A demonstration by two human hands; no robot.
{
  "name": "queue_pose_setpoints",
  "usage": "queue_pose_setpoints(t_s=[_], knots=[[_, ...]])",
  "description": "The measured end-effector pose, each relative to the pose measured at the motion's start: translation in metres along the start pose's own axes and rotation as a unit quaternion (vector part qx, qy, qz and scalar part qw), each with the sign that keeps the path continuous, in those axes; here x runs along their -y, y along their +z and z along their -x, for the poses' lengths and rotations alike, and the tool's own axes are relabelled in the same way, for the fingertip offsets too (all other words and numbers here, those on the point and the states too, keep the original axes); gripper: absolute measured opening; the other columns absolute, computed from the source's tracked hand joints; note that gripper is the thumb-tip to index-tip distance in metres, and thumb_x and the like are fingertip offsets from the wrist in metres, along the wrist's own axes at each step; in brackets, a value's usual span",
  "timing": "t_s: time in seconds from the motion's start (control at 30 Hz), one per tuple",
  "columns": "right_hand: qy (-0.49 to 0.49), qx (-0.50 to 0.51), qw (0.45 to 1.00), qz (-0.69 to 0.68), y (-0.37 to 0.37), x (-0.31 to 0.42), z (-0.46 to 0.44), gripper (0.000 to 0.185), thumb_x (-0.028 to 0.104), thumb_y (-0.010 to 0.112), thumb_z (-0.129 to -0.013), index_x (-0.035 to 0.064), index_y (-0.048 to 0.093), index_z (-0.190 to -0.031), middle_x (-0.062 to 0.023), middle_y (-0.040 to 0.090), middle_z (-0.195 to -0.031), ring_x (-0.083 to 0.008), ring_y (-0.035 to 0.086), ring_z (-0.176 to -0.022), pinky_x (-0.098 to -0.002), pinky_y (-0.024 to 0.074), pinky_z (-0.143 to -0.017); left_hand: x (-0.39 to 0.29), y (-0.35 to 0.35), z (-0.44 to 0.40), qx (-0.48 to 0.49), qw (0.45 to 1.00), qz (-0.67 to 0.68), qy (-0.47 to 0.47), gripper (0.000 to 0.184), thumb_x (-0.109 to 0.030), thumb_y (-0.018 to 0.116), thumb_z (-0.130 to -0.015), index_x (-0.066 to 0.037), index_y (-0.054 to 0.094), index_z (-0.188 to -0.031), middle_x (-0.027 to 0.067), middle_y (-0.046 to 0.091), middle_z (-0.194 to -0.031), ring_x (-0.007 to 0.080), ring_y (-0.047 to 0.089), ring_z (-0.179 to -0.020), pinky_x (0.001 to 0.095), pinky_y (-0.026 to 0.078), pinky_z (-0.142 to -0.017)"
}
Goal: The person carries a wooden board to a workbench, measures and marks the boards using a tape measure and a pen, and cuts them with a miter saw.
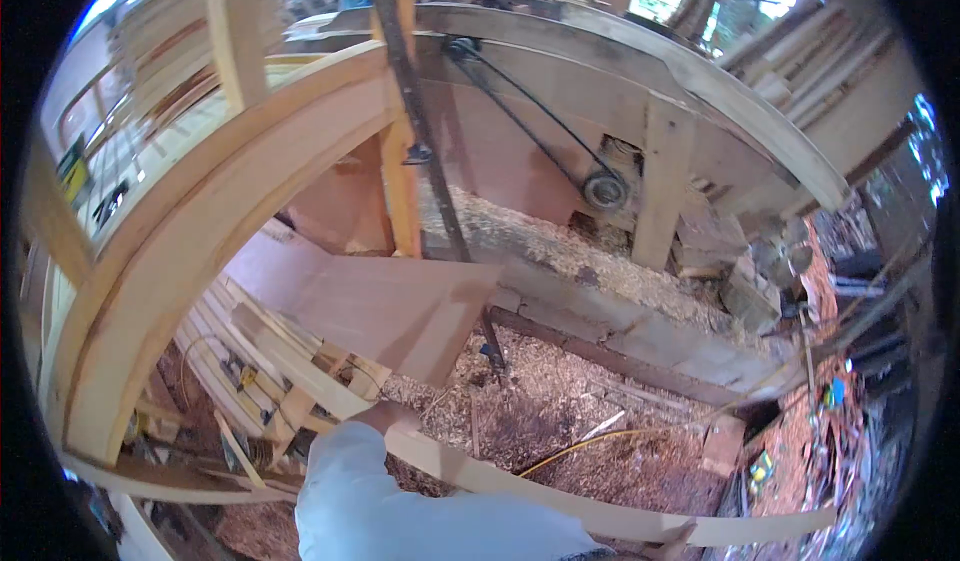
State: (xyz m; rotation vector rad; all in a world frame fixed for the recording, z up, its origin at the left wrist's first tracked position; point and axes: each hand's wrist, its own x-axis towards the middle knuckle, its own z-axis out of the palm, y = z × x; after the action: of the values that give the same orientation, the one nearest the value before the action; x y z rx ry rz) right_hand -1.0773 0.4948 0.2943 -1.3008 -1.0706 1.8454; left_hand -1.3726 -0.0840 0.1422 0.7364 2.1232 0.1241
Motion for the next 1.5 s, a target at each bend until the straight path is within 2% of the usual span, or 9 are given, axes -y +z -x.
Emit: queue_pose_setpoints(t_s=[0.2,0.3,0.43,0.5,0.63,0.77,1.17,1.3,1.5], knots=[[-0.012,-0.04,0.998,-0.054,-0.078,-0.021,0.009,0.068,0.055,0.058,-0.094,0.0054,0.045,-0.138,-0.0145,0.056,-0.13,-0.0332,0.054,-0.12,-0.0483,0.0442,-0.104,-0.001,0.004,-0.003,-0.007,0.998,-0.021,0.066,0.03,-0.022,0.049,-0.097,-0.003,0.062,-0.115,0.0194,0.068,-0.107,0.0339,0.065,-0.1,0.0483,0.05,-0.092],[-0.046,0.138,0.979,-0.145,-0.134,-0.05,-0.042,0.078,0.059,0.056,-0.095,0.0041,0.037,-0.147,-0.0156,0.048,-0.14,-0.0312,0.051,-0.124,-0.0468,0.0462,-0.102,-0.006,-0.004,0.005,-0.029,0.992,-0.045,0.117,0.028,-0.019,0.05,-0.096,-0.003,0.062,-0.116,0.0193,0.068,-0.108,0.033,0.066,-0.101,0.0474,0.051,-0.091],[-0.065,-0.05,0.981,-0.174,-0.162,-0.064,-0.071,0.061,0.051,0.046,-0.102,-0.0011,0.047,-0.133,-0.0152,0.056,-0.117,-0.0292,0.059,-0.106,-0.0454,0.0486,-0.097,-0.033,-0.032,0.009,-0.023,0.989,-0.116,0.094,0.027,-0.019,0.051,-0.096,-0.003,0.061,-0.114,0.0205,0.068,-0.106,0.0343,0.066,-0.099,0.048,0.052,-0.088],[-0.044,-0.173,0.965,-0.191,-0.135,0.001,-0.011,0.07,0.05,0.055,-0.098,-0.0081,0.045,-0.136,-0.0165,0.059,-0.116,-0.028,0.06,-0.104,-0.0419,0.0492,-0.095,-0.061,-0.05,0.007,-0.034,0.985,-0.149,0.08,0.026,-0.02,0.052,-0.095,-0.004,0.061,-0.113,0.0214,0.068,-0.105,0.0354,0.066,-0.098,0.0485,0.052,-0.086],[-0.025,-0.331,0.92,-0.206,-0.223,-0.011,-0.036,0.067,0.044,0.062,-0.096,-0.0164,0.052,-0.124,-0.0198,0.064,-0.116,-0.025,0.061,-0.107,-0.0369,0.0479,-0.092,-0.146,-0.062,0.001,-0.026,0.968,-0.23,0.094,0.025,-0.022,0.053,-0.095,-0.004,0.06,-0.11,0.0232,0.068,-0.102,0.0376,0.066,-0.095,0.0496,0.052,-0.083],[-0.125,-0.291,0.873,-0.37,-0.317,-0.001,-0.017,0.061,0.04,0.069,-0.094,-0.0141,0.054,-0.12,-0.0167,0.064,-0.112,-0.0209,0.06,-0.105,-0.0356,0.0475,-0.092,-0.234,-0.047,-0.006,0.004,0.947,-0.295,0.129,0.024,-0.024,0.054,-0.094,-0.005,0.06,-0.107,0.025,0.067,-0.099,0.0398,0.067,-0.093,0.0508,0.052,-0.079],[-0.25,-0.437,0.754,-0.421,-0.548,0.014,0.09,0.052,0.035,0.059,-0.1,-0.0072,0.051,-0.129,-0.0123,0.064,-0.118,-0.0226,0.061,-0.11,-0.0374,0.0482,-0.097,-0.419,-0.002,-0.099,0.02,0.813,-0.47,0.344,0.023,-0.031,0.056,-0.094,-0.008,0.058,-0.095,0.0282,0.066,-0.082,0.0474,0.066,-0.079,0.0548,0.052,-0.064],[-0.113,-0.45,0.78,-0.421,-0.622,0.002,0.123,0.051,0.038,0.06,-0.099,-0.0047,0.054,-0.128,-0.0121,0.064,-0.123,-0.0215,0.059,-0.112,-0.0367,0.0471,-0.097,-0.526,0.034,-0.104,0.023,0.806,-0.457,0.376,0.028,-0.035,0.054,-0.094,-0.007,0.059,-0.095,0.0268,0.066,-0.077,0.0481,0.066,-0.076,0.0549,0.051,-0.063],[-0.154,-0.557,0.715,-0.393,-0.729,-0.036,0.13,0.059,0.041,0.063,-0.097,-0.0092,0.054,-0.127,-0.015,0.064,-0.119,-0.0216,0.059,-0.104,-0.035,0.0475,-0.09,-0.689,0.094,-0.102,0.082,0.791,-0.45,0.406,0.038,-0.041,0.054,-0.094,-0.005,0.062,-0.101,0.0274,0.066,-0.083,0.0465,0.066,-0.083,0.0533,0.051,-0.07]])
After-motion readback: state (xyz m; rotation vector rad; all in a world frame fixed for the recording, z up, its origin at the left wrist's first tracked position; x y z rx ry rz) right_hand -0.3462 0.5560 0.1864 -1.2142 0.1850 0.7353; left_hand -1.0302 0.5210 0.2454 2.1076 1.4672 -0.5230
